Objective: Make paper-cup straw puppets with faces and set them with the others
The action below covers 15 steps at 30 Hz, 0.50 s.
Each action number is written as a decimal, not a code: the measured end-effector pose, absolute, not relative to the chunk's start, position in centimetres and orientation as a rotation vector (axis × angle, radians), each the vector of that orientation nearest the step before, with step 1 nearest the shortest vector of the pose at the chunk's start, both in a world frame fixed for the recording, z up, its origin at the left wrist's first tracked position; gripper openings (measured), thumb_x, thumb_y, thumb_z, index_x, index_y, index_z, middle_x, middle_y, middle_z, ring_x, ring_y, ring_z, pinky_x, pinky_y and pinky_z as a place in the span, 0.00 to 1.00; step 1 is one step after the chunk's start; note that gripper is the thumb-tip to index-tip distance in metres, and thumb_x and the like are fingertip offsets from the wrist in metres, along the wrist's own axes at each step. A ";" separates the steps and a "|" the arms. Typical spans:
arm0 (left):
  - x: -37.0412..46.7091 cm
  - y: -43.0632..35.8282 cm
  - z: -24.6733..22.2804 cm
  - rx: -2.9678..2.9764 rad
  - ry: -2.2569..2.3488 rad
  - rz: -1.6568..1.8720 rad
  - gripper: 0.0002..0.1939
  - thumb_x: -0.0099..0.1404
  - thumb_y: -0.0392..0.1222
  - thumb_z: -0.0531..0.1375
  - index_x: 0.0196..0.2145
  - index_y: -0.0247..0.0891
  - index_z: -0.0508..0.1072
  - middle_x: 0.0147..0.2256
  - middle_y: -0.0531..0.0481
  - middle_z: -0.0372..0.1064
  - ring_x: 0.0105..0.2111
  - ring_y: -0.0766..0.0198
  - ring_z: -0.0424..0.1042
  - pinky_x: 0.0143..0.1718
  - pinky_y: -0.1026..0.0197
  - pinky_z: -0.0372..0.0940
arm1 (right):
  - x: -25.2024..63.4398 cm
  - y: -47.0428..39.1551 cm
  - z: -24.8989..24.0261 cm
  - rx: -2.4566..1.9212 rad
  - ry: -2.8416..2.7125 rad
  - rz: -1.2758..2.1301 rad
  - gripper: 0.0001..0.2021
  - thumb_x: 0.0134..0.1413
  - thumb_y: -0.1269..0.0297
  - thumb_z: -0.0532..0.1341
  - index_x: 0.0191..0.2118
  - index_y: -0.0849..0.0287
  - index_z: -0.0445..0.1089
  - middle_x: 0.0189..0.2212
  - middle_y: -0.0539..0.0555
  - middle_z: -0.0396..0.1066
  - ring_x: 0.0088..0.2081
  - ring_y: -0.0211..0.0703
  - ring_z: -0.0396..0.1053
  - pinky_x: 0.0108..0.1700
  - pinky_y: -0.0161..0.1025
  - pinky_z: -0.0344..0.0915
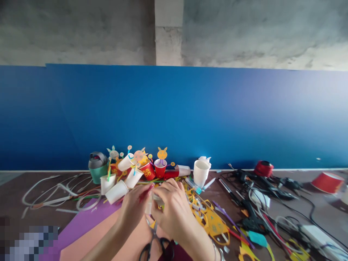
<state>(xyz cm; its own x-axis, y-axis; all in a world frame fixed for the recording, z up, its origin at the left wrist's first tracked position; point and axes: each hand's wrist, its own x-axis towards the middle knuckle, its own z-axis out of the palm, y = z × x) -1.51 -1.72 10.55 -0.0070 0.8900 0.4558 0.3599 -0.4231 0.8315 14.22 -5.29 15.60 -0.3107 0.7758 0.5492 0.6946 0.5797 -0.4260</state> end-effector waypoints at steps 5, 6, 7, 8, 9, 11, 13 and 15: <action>-1.4 -1.3 10.9 1.426 1.105 1.250 0.13 0.56 0.49 0.63 0.29 0.36 0.79 0.24 0.48 0.74 0.28 0.58 0.71 0.30 0.62 0.63 | 14.7 -4.5 15.2 -1.185 -2.077 0.069 0.11 0.50 0.74 0.60 0.38 0.53 0.72 0.31 0.50 0.71 0.38 0.46 0.64 0.43 0.44 0.55; -1.4 -1.3 10.9 1.346 1.058 1.219 0.14 0.54 0.50 0.65 0.29 0.35 0.79 0.24 0.48 0.73 0.27 0.58 0.71 0.30 0.61 0.64 | 14.8 -4.3 15.1 -1.191 -2.076 0.064 0.10 0.50 0.74 0.60 0.37 0.53 0.72 0.30 0.50 0.71 0.38 0.46 0.64 0.43 0.44 0.55; -1.4 -1.2 10.9 1.276 1.013 1.193 0.16 0.51 0.51 0.67 0.30 0.34 0.79 0.25 0.48 0.73 0.27 0.58 0.71 0.31 0.61 0.64 | 14.9 -4.1 15.0 -1.197 -2.074 0.064 0.10 0.50 0.74 0.60 0.37 0.53 0.72 0.30 0.50 0.71 0.38 0.46 0.64 0.43 0.44 0.55; -1.4 -1.2 10.9 1.219 0.980 1.173 0.18 0.49 0.52 0.68 0.32 0.34 0.79 0.26 0.48 0.74 0.28 0.59 0.71 0.31 0.60 0.64 | 15.0 -4.0 14.9 -1.202 -2.073 0.069 0.09 0.50 0.74 0.60 0.36 0.53 0.72 0.30 0.50 0.71 0.38 0.46 0.64 0.43 0.44 0.55; -1.5 -1.2 10.9 1.172 0.960 1.160 0.19 0.47 0.52 0.69 0.33 0.34 0.79 0.27 0.47 0.74 0.28 0.59 0.71 0.32 0.60 0.65 | 15.1 -3.8 14.8 -1.208 -2.071 0.079 0.09 0.50 0.74 0.60 0.35 0.53 0.72 0.30 0.50 0.71 0.38 0.45 0.64 0.43 0.44 0.55; -1.6 -1.2 10.9 1.115 0.945 1.135 0.21 0.46 0.52 0.70 0.35 0.35 0.78 0.30 0.47 0.74 0.30 0.60 0.72 0.35 0.59 0.65 | 15.2 -3.7 14.6 -1.216 -2.065 0.099 0.08 0.50 0.73 0.60 0.35 0.54 0.73 0.30 0.49 0.71 0.37 0.45 0.63 0.43 0.44 0.54; -1.8 -1.3 10.9 1.085 0.940 1.101 0.20 0.47 0.50 0.70 0.36 0.36 0.78 0.34 0.47 0.73 0.32 0.60 0.73 0.36 0.60 0.65 | 15.2 -3.5 14.5 -1.227 -2.054 0.112 0.08 0.51 0.72 0.60 0.35 0.54 0.73 0.31 0.49 0.72 0.38 0.45 0.63 0.43 0.44 0.54; -1.8 -1.3 10.9 1.078 0.944 1.068 0.19 0.48 0.48 0.69 0.36 0.36 0.77 0.35 0.47 0.73 0.32 0.62 0.72 0.35 0.61 0.65 | 15.2 -3.4 14.4 -1.243 -2.047 0.123 0.08 0.51 0.71 0.60 0.36 0.54 0.73 0.31 0.50 0.71 0.38 0.45 0.63 0.44 0.44 0.54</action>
